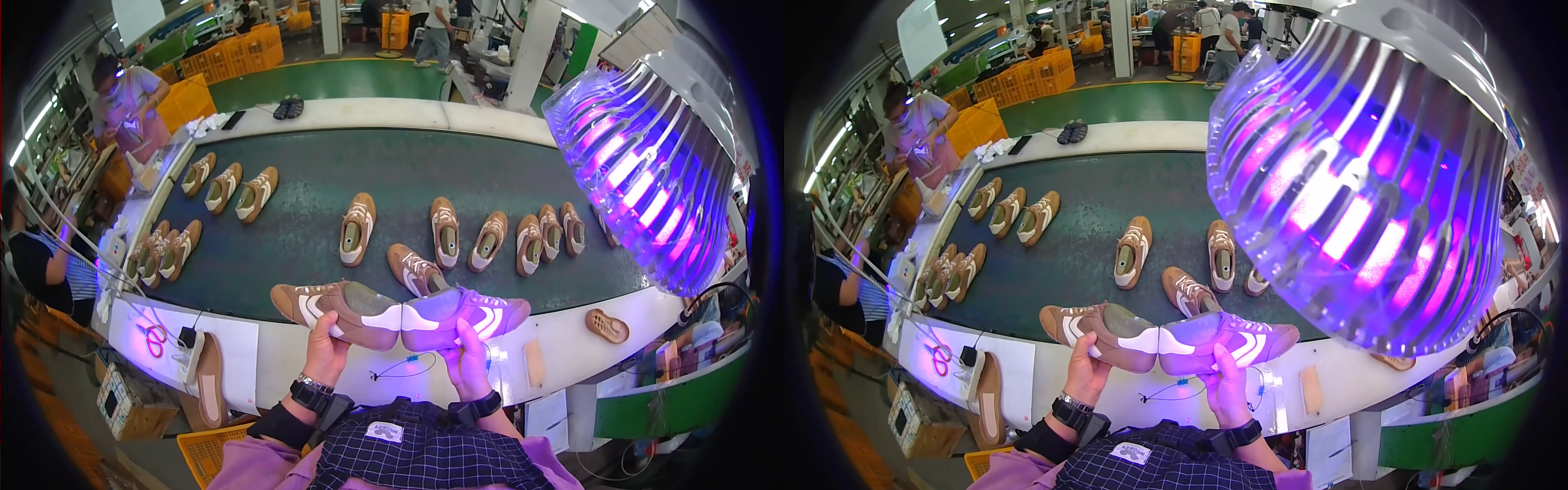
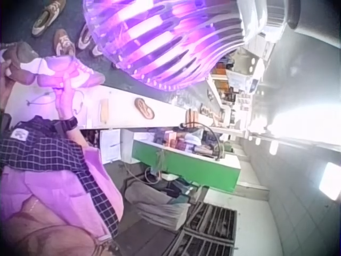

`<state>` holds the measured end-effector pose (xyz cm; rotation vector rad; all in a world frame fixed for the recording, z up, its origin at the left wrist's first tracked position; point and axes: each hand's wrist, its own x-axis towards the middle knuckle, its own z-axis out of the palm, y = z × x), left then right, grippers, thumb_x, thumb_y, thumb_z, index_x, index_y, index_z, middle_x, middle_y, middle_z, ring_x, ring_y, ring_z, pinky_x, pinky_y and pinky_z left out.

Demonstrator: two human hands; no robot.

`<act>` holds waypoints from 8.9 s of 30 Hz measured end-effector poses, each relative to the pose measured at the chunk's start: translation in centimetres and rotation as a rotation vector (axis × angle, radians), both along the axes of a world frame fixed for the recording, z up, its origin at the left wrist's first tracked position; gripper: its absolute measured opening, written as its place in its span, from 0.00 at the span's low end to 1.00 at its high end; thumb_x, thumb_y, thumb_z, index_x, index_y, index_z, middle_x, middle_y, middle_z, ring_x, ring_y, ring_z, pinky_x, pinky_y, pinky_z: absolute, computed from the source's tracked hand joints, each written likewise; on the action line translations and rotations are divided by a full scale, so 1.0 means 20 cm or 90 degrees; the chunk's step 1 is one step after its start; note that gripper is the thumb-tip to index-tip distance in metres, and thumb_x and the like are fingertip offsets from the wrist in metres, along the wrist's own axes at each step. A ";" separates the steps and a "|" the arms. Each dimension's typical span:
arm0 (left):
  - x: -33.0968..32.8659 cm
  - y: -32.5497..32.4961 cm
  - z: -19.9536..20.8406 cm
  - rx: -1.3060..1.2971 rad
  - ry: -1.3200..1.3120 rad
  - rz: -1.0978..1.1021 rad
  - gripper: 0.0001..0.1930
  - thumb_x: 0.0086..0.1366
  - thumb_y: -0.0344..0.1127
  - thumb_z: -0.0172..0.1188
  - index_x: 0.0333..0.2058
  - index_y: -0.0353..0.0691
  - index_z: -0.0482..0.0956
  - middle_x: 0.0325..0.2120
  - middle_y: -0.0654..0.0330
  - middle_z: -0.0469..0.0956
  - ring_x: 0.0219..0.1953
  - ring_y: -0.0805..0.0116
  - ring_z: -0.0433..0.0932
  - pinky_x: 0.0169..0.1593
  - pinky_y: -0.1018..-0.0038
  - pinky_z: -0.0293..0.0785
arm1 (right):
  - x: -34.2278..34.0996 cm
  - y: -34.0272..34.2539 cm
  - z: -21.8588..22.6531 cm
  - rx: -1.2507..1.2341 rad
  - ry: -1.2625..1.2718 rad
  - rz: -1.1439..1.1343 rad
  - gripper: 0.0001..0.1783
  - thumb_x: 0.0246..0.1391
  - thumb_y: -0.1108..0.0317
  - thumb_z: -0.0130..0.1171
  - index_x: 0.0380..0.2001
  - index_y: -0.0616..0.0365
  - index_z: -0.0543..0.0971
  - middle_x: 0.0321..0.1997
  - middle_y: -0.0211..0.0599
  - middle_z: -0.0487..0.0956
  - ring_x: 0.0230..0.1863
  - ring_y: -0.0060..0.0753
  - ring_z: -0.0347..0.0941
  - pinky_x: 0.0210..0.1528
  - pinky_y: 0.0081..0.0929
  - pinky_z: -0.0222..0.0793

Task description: The recorder is inspecting finished shoes on a conveyor belt, checking for symmetry and quality before preparing them for the next stage.

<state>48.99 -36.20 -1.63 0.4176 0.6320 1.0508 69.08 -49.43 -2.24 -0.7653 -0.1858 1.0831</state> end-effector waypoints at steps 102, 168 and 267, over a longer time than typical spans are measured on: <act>-0.03 -0.35 0.26 0.225 0.037 -0.233 0.49 0.31 0.30 0.56 0.61 0.40 0.54 0.55 0.57 0.65 0.57 0.62 0.65 0.62 0.70 0.56 | 0.21 -0.21 0.06 0.074 -0.051 0.361 0.44 0.31 0.76 0.62 0.58 0.63 0.59 0.53 0.40 0.70 0.54 0.36 0.67 0.58 0.33 0.61; 0.42 -0.16 -0.12 -0.130 -0.118 -0.188 0.27 0.50 0.37 0.50 0.51 0.34 0.66 0.47 0.50 0.72 0.50 0.54 0.71 0.58 0.61 0.64 | 0.46 -0.11 -0.03 0.045 0.188 0.131 0.25 0.56 0.61 0.49 0.55 0.62 0.64 0.52 0.41 0.71 0.53 0.38 0.68 0.58 0.37 0.62; 0.34 0.68 -0.61 0.276 0.994 0.132 0.44 0.38 0.28 0.67 0.58 0.49 0.58 0.50 0.49 0.65 0.52 0.48 0.63 0.56 0.60 0.60 | 0.88 1.44 -0.68 -0.608 -0.777 0.028 0.44 0.35 0.60 0.64 0.53 0.73 0.58 0.53 0.61 0.66 0.54 0.57 0.64 0.58 0.39 0.59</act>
